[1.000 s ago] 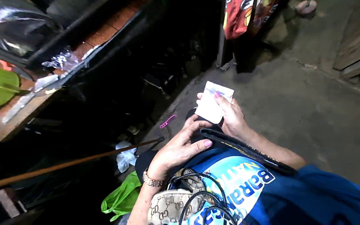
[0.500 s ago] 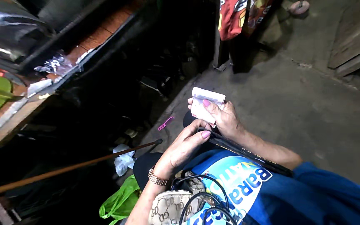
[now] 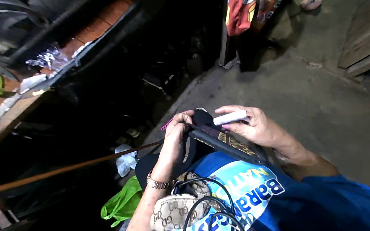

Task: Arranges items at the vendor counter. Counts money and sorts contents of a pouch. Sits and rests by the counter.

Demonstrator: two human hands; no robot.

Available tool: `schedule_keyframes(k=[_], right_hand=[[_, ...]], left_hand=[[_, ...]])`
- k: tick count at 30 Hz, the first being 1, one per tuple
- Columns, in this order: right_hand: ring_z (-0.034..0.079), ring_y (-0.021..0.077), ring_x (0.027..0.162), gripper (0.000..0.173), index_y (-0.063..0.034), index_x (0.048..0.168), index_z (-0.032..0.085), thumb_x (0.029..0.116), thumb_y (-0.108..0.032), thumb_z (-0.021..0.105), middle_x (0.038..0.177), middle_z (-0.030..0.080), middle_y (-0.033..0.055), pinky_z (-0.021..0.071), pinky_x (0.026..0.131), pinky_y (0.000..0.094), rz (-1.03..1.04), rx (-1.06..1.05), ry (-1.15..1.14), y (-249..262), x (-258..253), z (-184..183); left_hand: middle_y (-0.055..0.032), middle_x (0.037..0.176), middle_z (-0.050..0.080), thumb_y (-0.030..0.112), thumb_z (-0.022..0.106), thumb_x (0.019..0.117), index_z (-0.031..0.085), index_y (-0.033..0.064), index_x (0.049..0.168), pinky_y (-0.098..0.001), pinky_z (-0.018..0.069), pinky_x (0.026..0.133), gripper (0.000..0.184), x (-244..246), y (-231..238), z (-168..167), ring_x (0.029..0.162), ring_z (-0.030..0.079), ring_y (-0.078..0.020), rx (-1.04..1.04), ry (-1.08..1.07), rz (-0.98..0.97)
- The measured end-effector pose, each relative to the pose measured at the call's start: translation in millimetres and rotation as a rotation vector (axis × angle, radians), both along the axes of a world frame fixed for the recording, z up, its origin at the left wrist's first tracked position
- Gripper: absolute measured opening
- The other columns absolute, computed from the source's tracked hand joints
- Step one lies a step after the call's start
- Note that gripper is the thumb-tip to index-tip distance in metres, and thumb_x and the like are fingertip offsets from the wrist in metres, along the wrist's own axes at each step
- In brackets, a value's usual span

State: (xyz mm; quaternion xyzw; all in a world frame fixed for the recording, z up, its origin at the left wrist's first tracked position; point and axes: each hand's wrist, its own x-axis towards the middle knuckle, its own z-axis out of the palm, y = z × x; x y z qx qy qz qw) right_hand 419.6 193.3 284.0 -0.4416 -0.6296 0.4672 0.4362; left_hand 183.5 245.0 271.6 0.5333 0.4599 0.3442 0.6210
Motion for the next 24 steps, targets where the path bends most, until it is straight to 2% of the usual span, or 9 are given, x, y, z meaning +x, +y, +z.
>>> schedule_keyframes(k=[2, 5, 8, 11, 13, 17, 19, 22, 24], right_hand=[[0.069, 0.0024, 0.088, 0.045, -0.0019, 0.131, 0.065, 0.0928, -0.023, 0.076, 0.105, 0.074, 0.0027, 0.0603, 0.079, 0.02, 0.001, -0.02, -0.035, -3, -6, -2], [0.069, 0.0039, 0.096, 0.06, -0.0071, 0.138, 0.062, 0.0887, -0.036, 0.08, 0.11, 0.074, 0.0035, 0.0585, 0.088, 0.0254, 0.088, -0.072, -0.171, -6, -12, -7], [0.069, 0.0083, 0.097, 0.045, -0.0059, 0.136, 0.063, 0.0939, -0.02, 0.072, 0.111, 0.074, 0.0079, 0.0576, 0.087, 0.0284, 0.121, -0.016, -0.24, -7, -14, -10], [0.069, 0.0072, 0.086, 0.044, -0.0037, 0.134, 0.064, 0.0902, -0.001, 0.067, 0.104, 0.074, 0.0081, 0.0589, 0.077, 0.025, 0.032, 0.021, -0.172, -3, -12, -11], [0.068, 0.0078, 0.083, 0.046, -0.0043, 0.136, 0.062, 0.0901, -0.001, 0.068, 0.103, 0.073, 0.0081, 0.0587, 0.075, 0.0255, -0.004, 0.016, -0.167, -1, -12, -13], [0.068, 0.0028, 0.093, 0.05, -0.0051, 0.135, 0.063, 0.0913, -0.024, 0.078, 0.11, 0.073, 0.0048, 0.0582, 0.084, 0.0215, 0.027, 0.0, -0.157, -4, -10, -21], [0.068, 0.0059, 0.097, 0.057, -0.0081, 0.14, 0.061, 0.0902, -0.03, 0.078, 0.114, 0.073, 0.0055, 0.0575, 0.087, 0.0264, 0.065, -0.053, -0.243, -6, -7, -24], [0.07, 0.0188, 0.103, 0.051, -0.0098, 0.143, 0.058, 0.0953, -0.02, 0.071, 0.119, 0.071, 0.011, 0.0572, 0.092, 0.04, 0.107, -0.091, -0.444, -5, -5, -29], [0.071, 0.0223, 0.098, 0.047, -0.0094, 0.141, 0.06, 0.0948, -0.01, 0.067, 0.114, 0.073, 0.0126, 0.058, 0.09, 0.0436, 0.059, -0.112, -0.471, -3, -5, -35]], left_hand=[[0.0002, 0.123, 0.065, 0.011, 0.041, 0.0869, 0.058, 0.0165, 0.082, -0.0276, 0.0533, 0.081, 0.019, 2, 0, -1, 0.108, 0.063, -0.0094, -0.018, 0.018, 0.027], [-0.0008, 0.119, 0.067, 0.011, 0.042, 0.0877, 0.059, 0.0154, 0.085, -0.0294, 0.0541, 0.08, 0.017, 1, -1, -4, 0.104, 0.064, -0.0108, 0.024, 0.09, 0.009], [-0.0015, 0.122, 0.064, 0.012, 0.042, 0.0884, 0.059, 0.0137, 0.088, -0.0329, 0.0545, 0.083, 0.017, -4, 0, -10, 0.111, 0.062, -0.0126, 0.115, 0.207, -0.071], [-0.0008, 0.127, 0.062, 0.012, 0.045, 0.087, 0.058, 0.0148, 0.086, -0.035, 0.0537, 0.087, 0.014, -6, 0, -10, 0.118, 0.059, -0.0133, 0.19, 0.293, -0.208], [0.0007, 0.124, 0.064, 0.012, 0.043, 0.0882, 0.058, 0.015, 0.087, -0.0335, 0.054, 0.086, 0.015, -5, -1, -10, 0.115, 0.061, -0.0108, 0.234, 0.332, -0.278], [0.0035, 0.115, 0.07, 0.012, 0.041, 0.092, 0.059, 0.015, 0.093, -0.0323, 0.0565, 0.082, 0.019, -5, -1, -8, 0.107, 0.066, -0.0074, 0.251, 0.375, -0.235], [0.0037, 0.111, 0.071, 0.011, 0.041, 0.0922, 0.059, 0.0147, 0.096, -0.0338, 0.0566, 0.085, 0.019, -5, -1, -7, 0.106, 0.067, -0.0072, 0.248, 0.405, -0.217], [0.0032, 0.107, 0.073, 0.012, 0.04, 0.0932, 0.058, 0.0144, 0.098, -0.0347, 0.0564, 0.082, 0.018, -5, 0, -9, 0.101, 0.068, -0.0073, 0.213, 0.462, -0.239], [0.003, 0.107, 0.072, 0.011, 0.041, 0.094, 0.057, 0.0143, 0.098, -0.0345, 0.0568, 0.082, 0.016, -6, 2, -11, 0.101, 0.068, -0.0076, 0.203, 0.479, -0.292]])
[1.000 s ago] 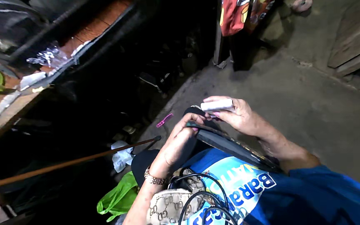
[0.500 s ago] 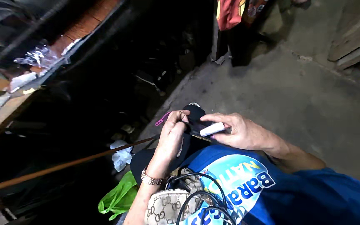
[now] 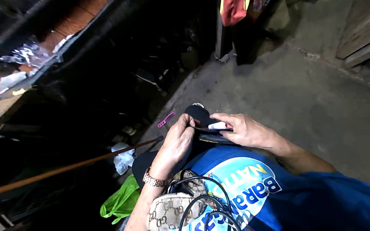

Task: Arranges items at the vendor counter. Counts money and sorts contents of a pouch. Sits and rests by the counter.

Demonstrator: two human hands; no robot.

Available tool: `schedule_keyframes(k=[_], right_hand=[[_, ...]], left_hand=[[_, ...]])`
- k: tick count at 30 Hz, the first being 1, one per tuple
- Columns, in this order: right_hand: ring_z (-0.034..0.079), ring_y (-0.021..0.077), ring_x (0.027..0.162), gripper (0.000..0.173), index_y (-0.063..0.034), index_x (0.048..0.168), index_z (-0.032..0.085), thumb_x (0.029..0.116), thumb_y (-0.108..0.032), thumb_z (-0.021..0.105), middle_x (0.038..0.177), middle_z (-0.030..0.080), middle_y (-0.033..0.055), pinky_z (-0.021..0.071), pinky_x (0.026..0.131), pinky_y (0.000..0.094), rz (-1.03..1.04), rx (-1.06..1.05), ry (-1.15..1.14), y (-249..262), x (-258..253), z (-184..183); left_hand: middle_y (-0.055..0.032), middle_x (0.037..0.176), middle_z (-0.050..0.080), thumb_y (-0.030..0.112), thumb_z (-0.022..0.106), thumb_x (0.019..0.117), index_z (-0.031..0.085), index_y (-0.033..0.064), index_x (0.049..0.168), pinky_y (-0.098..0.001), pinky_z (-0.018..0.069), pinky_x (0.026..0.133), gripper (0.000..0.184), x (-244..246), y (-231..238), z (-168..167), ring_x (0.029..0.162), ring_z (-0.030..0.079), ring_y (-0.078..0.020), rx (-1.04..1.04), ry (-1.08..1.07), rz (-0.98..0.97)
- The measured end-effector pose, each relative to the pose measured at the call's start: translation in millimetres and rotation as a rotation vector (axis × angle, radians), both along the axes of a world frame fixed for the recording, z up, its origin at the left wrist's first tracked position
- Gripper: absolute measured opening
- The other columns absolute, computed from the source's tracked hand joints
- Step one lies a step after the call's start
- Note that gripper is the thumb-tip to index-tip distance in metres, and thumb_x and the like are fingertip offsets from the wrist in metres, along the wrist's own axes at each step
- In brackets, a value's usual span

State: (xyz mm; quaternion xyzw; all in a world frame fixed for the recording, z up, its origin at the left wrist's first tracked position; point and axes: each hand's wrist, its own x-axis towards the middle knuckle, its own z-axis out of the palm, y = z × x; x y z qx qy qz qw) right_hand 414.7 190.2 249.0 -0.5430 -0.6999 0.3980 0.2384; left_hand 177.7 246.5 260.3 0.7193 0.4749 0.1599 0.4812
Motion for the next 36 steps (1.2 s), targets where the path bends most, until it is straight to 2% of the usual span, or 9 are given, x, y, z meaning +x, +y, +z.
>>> schedule_keyframes(k=[4, 6, 9, 12, 14, 16, 18, 33, 36], right_hand=[[0.071, 0.0216, 0.098, 0.045, -0.0078, 0.138, 0.062, 0.0938, -0.005, 0.069, 0.115, 0.072, 0.0128, 0.0586, 0.089, 0.0429, -0.153, -0.021, 0.094, 12, 5, -19], [0.071, 0.0193, 0.102, 0.044, -0.0076, 0.137, 0.062, 0.0941, -0.005, 0.07, 0.117, 0.072, 0.0117, 0.0579, 0.092, 0.0398, -0.176, -0.054, 0.152, 17, 8, -27], [0.07, 0.0166, 0.103, 0.041, -0.0073, 0.135, 0.062, 0.0945, -0.004, 0.069, 0.118, 0.072, 0.0107, 0.0575, 0.093, 0.0364, -0.187, -0.078, 0.187, 22, 8, -32], [0.071, 0.0178, 0.099, 0.039, -0.0082, 0.134, 0.063, 0.0955, -0.006, 0.069, 0.114, 0.073, 0.0106, 0.0582, 0.09, 0.0383, -0.189, -0.074, 0.155, 24, 5, -32], [0.071, 0.0194, 0.096, 0.039, -0.0068, 0.133, 0.064, 0.0947, -0.005, 0.07, 0.111, 0.073, 0.0119, 0.0585, 0.088, 0.0395, -0.171, -0.029, 0.138, 23, 4, -32], [0.071, 0.0204, 0.096, 0.039, -0.0055, 0.132, 0.065, 0.0937, -0.004, 0.07, 0.111, 0.073, 0.0127, 0.0589, 0.088, 0.0407, -0.141, 0.009, 0.128, 19, 4, -31], [0.071, 0.0204, 0.095, 0.037, -0.0055, 0.131, 0.065, 0.0939, -0.004, 0.069, 0.111, 0.073, 0.0129, 0.0589, 0.087, 0.0405, -0.119, 0.023, 0.128, 15, 4, -29], [0.069, 0.0088, 0.087, 0.032, -0.0041, 0.128, 0.066, 0.1028, -0.024, 0.061, 0.101, 0.073, 0.0071, 0.0585, 0.08, 0.0273, -0.112, 0.167, 0.15, 3, 15, -6], [0.067, 0.0107, 0.111, 0.031, -0.0029, 0.122, 0.069, 0.1035, -0.026, 0.059, 0.117, 0.072, 0.0072, 0.0548, 0.099, 0.0281, -0.076, 0.245, 0.209, -1, 16, 3]], left_hand=[[0.0025, 0.128, 0.066, 0.004, 0.053, 0.0851, 0.052, 0.0141, 0.111, -0.029, 0.0553, 0.085, 0.028, -2, 3, -9, 0.111, 0.064, -0.0048, 0.025, -0.032, -0.088], [-0.0034, 0.141, 0.058, -0.001, 0.057, 0.0833, 0.054, 0.0107, 0.114, -0.0313, 0.0546, 0.096, 0.033, -3, 5, -14, 0.127, 0.058, -0.0086, 0.094, -0.094, -0.156], [-0.0098, 0.148, 0.053, -0.005, 0.055, 0.086, 0.068, 0.0092, 0.099, -0.0386, 0.0456, 0.113, 0.023, -5, 9, -17, 0.143, 0.046, -0.0175, 0.185, -0.125, -0.277], [-0.0088, 0.148, 0.056, 0.002, 0.053, 0.0937, 0.076, 0.0144, 0.093, -0.0418, 0.0415, 0.115, 0.027, -5, 10, -16, 0.143, 0.046, -0.0192, 0.171, 0.028, -0.346], [-0.0096, 0.149, 0.056, 0.002, 0.054, 0.0921, 0.078, 0.0159, 0.111, -0.0475, 0.0396, 0.116, 0.033, -5, 10, -13, 0.143, 0.046, -0.0236, 0.144, 0.13, -0.373], [-0.0083, 0.157, 0.048, 0.003, 0.059, 0.0892, 0.066, 0.0185, 0.139, -0.0506, 0.0406, 0.115, 0.052, -4, 9, -8, 0.145, 0.045, -0.0248, 0.101, 0.232, -0.408], [-0.0068, 0.163, 0.039, 0.002, 0.065, 0.0877, 0.054, 0.018, 0.15, -0.0523, 0.0403, 0.114, 0.065, -3, 9, -5, 0.147, 0.041, -0.0256, 0.045, 0.287, -0.437], [-0.0049, 0.166, 0.034, 0.001, 0.073, 0.0845, 0.043, 0.0168, 0.158, -0.0553, 0.0424, 0.112, 0.081, 1, 8, -3, 0.146, 0.043, -0.0265, 0.019, 0.363, -0.454], [-0.0056, 0.164, 0.037, 0.0, 0.073, 0.0846, 0.043, 0.0165, 0.157, -0.055, 0.0433, 0.111, 0.08, 3, 7, -1, 0.144, 0.045, -0.0265, 0.017, 0.371, -0.449]])
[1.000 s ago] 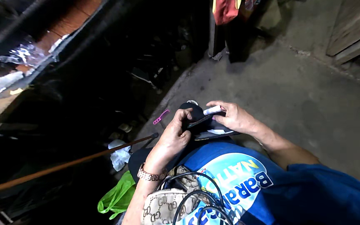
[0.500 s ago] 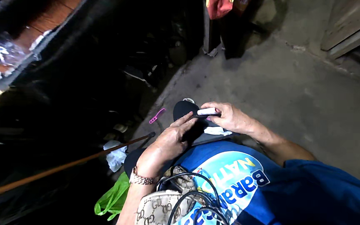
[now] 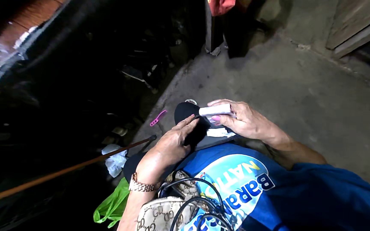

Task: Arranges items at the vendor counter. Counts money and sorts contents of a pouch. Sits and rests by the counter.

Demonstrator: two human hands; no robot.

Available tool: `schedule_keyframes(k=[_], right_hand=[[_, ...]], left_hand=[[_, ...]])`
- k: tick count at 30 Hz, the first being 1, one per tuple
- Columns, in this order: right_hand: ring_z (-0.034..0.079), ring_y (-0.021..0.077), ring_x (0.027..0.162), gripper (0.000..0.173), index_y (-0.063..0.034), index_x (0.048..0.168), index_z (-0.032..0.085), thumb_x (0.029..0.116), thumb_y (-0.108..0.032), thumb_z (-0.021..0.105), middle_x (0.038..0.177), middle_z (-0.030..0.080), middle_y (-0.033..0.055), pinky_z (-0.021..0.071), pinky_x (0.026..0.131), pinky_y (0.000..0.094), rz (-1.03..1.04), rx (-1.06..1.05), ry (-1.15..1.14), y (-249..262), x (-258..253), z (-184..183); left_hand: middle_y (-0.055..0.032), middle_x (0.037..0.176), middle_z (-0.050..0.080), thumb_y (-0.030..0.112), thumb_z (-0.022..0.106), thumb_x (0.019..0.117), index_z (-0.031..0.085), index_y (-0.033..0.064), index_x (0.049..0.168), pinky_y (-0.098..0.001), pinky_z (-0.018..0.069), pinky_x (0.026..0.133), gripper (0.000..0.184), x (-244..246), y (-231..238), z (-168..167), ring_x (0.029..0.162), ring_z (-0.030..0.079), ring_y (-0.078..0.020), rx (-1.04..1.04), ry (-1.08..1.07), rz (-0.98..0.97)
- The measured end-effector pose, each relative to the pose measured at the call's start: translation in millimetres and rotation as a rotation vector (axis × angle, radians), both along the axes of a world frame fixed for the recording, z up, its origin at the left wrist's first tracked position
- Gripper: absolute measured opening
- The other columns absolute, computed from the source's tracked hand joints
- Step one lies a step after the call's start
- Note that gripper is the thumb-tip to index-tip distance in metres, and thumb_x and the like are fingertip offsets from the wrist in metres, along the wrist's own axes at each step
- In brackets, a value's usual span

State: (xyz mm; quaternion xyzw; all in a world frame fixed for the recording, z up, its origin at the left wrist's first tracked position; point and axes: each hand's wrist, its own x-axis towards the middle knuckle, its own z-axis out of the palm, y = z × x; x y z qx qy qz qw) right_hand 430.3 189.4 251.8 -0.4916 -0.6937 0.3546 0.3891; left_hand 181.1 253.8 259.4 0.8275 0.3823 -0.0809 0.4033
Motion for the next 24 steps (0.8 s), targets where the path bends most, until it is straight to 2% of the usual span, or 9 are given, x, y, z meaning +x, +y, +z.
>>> schedule_keyframes(k=[1, 3, 7, 9, 11, 15, 18, 20, 24], right_hand=[[0.061, 0.018, 0.127, 0.032, -0.0024, 0.12, 0.071, 0.1032, -0.026, 0.059, 0.126, 0.07, 0.009, 0.0474, 0.112, 0.0346, 0.029, 0.02, 0.014, 0, -1, -1], [0.045, 0.0294, 0.144, 0.032, -0.0052, 0.115, 0.075, 0.1019, -0.031, 0.06, 0.14, 0.064, 0.0106, 0.0347, 0.121, 0.0468, 0.06, 0.02, -0.018, 2, -5, -8], [0.025, 0.0408, 0.154, 0.032, -0.0198, 0.114, 0.078, 0.0998, -0.042, 0.061, 0.157, 0.047, 0.0115, 0.0135, 0.122, 0.0694, 0.065, -0.001, -0.247, 4, -14, -26], [0.018, 0.0434, 0.155, 0.028, -0.0251, 0.112, 0.079, 0.0984, -0.042, 0.063, 0.161, 0.042, 0.0132, 0.0069, 0.119, 0.0739, 0.059, 0.006, -0.429, 4, -18, -33], [0.014, 0.0459, 0.156, 0.021, -0.0251, 0.107, 0.08, 0.0946, -0.036, 0.068, 0.162, 0.039, 0.0162, 0.0029, 0.118, 0.0766, 0.064, 0.021, -0.594, 6, -19, -36], [0.014, 0.0441, 0.156, 0.016, -0.0177, 0.09, 0.079, 0.0927, -0.03, 0.068, 0.157, 0.047, 0.015, -0.0015, 0.117, 0.077, 0.111, -0.014, -0.742, 8, -19, -36], [0.015, 0.0441, 0.156, 0.019, -0.0141, 0.092, 0.08, 0.0948, -0.028, 0.066, 0.148, 0.056, 0.0154, -0.0043, 0.117, 0.0775, 0.164, -0.095, -0.825, 11, -20, -31], [0.021, 0.0454, 0.153, 0.021, -0.0115, 0.092, 0.079, 0.0956, -0.027, 0.066, 0.136, 0.065, 0.0148, -0.0047, 0.118, 0.0772, 0.178, -0.136, -0.894, 14, -24, -27], [0.03, 0.0476, 0.149, 0.02, -0.0075, 0.094, 0.079, 0.0956, -0.024, 0.067, 0.122, 0.071, 0.0155, -0.0037, 0.117, 0.0782, 0.221, -0.171, -0.99, 22, -34, -24]], left_hand=[[-0.0051, 0.164, 0.037, 0.0, 0.073, 0.0847, 0.044, 0.0165, 0.157, -0.0543, 0.044, 0.11, 0.08, 0, 0, 1, 0.143, 0.046, -0.026, -0.002, 0.004, 0.002], [-0.0051, 0.164, 0.038, 0.0, 0.073, 0.0854, 0.047, 0.0152, 0.155, -0.0531, 0.0455, 0.108, 0.076, 1, -1, 2, 0.141, 0.049, -0.0261, -0.014, 0.009, 0.006], [-0.0029, 0.165, 0.036, 0.002, 0.073, 0.085, 0.052, 0.017, 0.151, -0.0541, 0.0447, 0.109, 0.071, -2, -1, -1, 0.144, 0.046, -0.0252, 0.001, 0.011, -0.008], [-0.0047, 0.164, 0.037, 0.001, 0.073, 0.084, 0.049, 0.0155, 0.153, -0.0546, 0.0438, 0.11, 0.074, -2, -1, -1, 0.145, 0.045, -0.0256, 0.006, 0.009, -0.015], [-0.0061, 0.164, 0.038, 0.002, 0.074, 0.0848, 0.047, 0.0151, 0.154, -0.0551, 0.0433, 0.111, 0.076, -1, 0, 0, 0.145, 0.045, -0.0265, 0.001, 0.029, -0.011], [-0.0077, 0.163, 0.039, 0.003, 0.074, 0.0857, 0.043, 0.0149, 0.157, -0.0553, 0.0441, 0.11, 0.078, 1, -2, -1, 0.143, 0.047, -0.0278, 0.012, 0.051, 0.008], [-0.0072, 0.162, 0.04, 0.003, 0.074, 0.0851, 0.042, 0.0148, 0.157, -0.0542, 0.0443, 0.11, 0.08, 2, -2, -2, 0.142, 0.048, -0.0268, 0.019, 0.042, 0.012], [-0.0067, 0.162, 0.041, 0.004, 0.074, 0.0854, 0.043, 0.0153, 0.157, -0.0542, 0.0447, 0.11, 0.079, 4, -2, -1, 0.142, 0.049, -0.0266, 0.016, 0.04, 0.012], [-0.0092, 0.155, 0.049, 0.006, 0.071, 0.0875, 0.05, 0.0214, 0.154, -0.0562, 0.0481, 0.105, 0.071, 1, -2, -7, 0.135, 0.055, -0.0292, 0.039, -0.027, -0.039]])
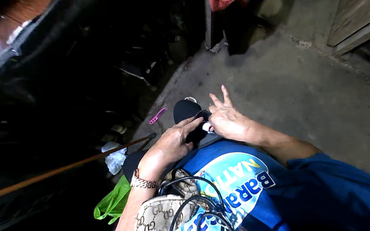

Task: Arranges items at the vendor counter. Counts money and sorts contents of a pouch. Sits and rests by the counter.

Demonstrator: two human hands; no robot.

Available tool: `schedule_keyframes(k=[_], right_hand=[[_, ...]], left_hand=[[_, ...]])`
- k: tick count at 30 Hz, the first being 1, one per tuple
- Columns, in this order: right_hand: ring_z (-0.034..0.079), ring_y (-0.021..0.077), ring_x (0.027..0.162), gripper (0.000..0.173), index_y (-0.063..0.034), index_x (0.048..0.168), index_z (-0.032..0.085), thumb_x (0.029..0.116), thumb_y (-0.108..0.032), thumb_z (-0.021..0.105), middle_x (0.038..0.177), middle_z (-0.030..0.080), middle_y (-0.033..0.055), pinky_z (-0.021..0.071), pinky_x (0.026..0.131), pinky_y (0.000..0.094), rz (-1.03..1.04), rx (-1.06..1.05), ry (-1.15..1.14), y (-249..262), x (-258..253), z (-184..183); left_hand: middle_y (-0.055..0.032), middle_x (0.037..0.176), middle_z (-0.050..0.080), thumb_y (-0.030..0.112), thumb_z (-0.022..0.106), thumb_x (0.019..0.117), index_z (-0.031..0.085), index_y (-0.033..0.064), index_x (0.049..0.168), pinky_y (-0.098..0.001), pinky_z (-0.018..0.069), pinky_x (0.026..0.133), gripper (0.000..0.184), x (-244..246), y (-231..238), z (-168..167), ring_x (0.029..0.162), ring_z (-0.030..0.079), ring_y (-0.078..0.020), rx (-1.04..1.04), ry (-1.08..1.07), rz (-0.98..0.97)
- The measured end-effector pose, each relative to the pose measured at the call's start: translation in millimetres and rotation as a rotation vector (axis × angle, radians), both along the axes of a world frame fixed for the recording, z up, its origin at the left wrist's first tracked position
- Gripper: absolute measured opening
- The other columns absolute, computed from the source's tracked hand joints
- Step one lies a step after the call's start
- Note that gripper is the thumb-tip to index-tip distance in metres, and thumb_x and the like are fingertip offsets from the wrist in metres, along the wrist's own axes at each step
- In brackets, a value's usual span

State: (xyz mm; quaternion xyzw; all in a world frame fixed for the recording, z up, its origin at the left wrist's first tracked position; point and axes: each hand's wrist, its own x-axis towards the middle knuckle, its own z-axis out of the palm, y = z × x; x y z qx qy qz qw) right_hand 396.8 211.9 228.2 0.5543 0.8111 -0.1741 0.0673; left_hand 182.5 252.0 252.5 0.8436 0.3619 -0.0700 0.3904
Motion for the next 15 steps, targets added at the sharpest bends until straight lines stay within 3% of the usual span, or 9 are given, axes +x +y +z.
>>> schedule_keyframes(k=[3, 6, 8, 12, 15], right_hand=[[0.032, 0.0488, 0.148, 0.022, -0.0073, 0.096, 0.079, 0.0972, -0.025, 0.066, 0.121, 0.071, 0.0165, -0.0037, 0.116, 0.0787, 0.027, -0.038, -0.044, 4, -5, 2], [0.035, 0.0489, 0.145, 0.02, -0.0047, 0.093, 0.078, 0.0966, -0.021, 0.066, 0.117, 0.072, 0.0177, -0.0029, 0.116, 0.0792, 0.026, -0.044, -0.044, 4, -9, -1], [0.039, 0.0491, 0.143, 0.018, -0.0051, 0.093, 0.079, 0.0954, -0.019, 0.067, 0.114, 0.073, 0.0174, -0.0019, 0.115, 0.0802, 0.035, -0.034, -0.041, 4, -11, -4], [0.042, 0.0464, 0.142, 0.017, -0.0077, 0.094, 0.079, 0.0968, -0.019, 0.065, 0.11, 0.074, 0.0137, -0.0021, 0.116, 0.0792, 0.053, -0.014, 0.015, 3, -10, -4], [0.043, 0.0446, 0.142, 0.02, -0.0064, 0.097, 0.078, 0.0973, -0.023, 0.067, 0.112, 0.074, 0.014, 0.0001, 0.117, 0.0777, 0.048, -0.008, 0.079, 1, -4, -2]], left_hand=[[-0.0104, 0.154, 0.051, 0.018, 0.068, 0.0925, 0.059, 0.0316, 0.145, -0.0601, 0.0488, 0.101, 0.055, -4, 1, -10, 0.134, 0.055, -0.0318, 0.039, -0.064, -0.049], [-0.0127, 0.153, 0.051, 0.062, 0.059, 0.0933, 0.062, 0.0362, 0.142, -0.0654, 0.0451, 0.101, 0.055, -5, 0, -18, 0.138, 0.051, -0.0355, 0.085, -0.103, -0.049], [-0.0101, 0.143, 0.06, 0.073, 0.053, 0.0908, 0.068, 0.035, 0.135, -0.0647, 0.0466, 0.098, 0.06, -2, -1, -19, 0.132, 0.056, -0.0325, 0.133, -0.118, -0.017], [-0.0057, 0.111, 0.073, 0.06, 0.055, 0.0972, 0.079, 0.0267, 0.113, -0.0578, 0.053, 0.084, 0.044, 3, 2, -27, 0.105, 0.068, -0.0264, 0.264, -0.146, -0.012], [-0.0064, 0.108, 0.073, 0.041, 0.064, 0.099, 0.08, 0.021, 0.106, -0.0579, 0.0537, 0.085, 0.027, 4, 4, -26, 0.103, 0.069, -0.0267, 0.252, -0.114, 0.0]])
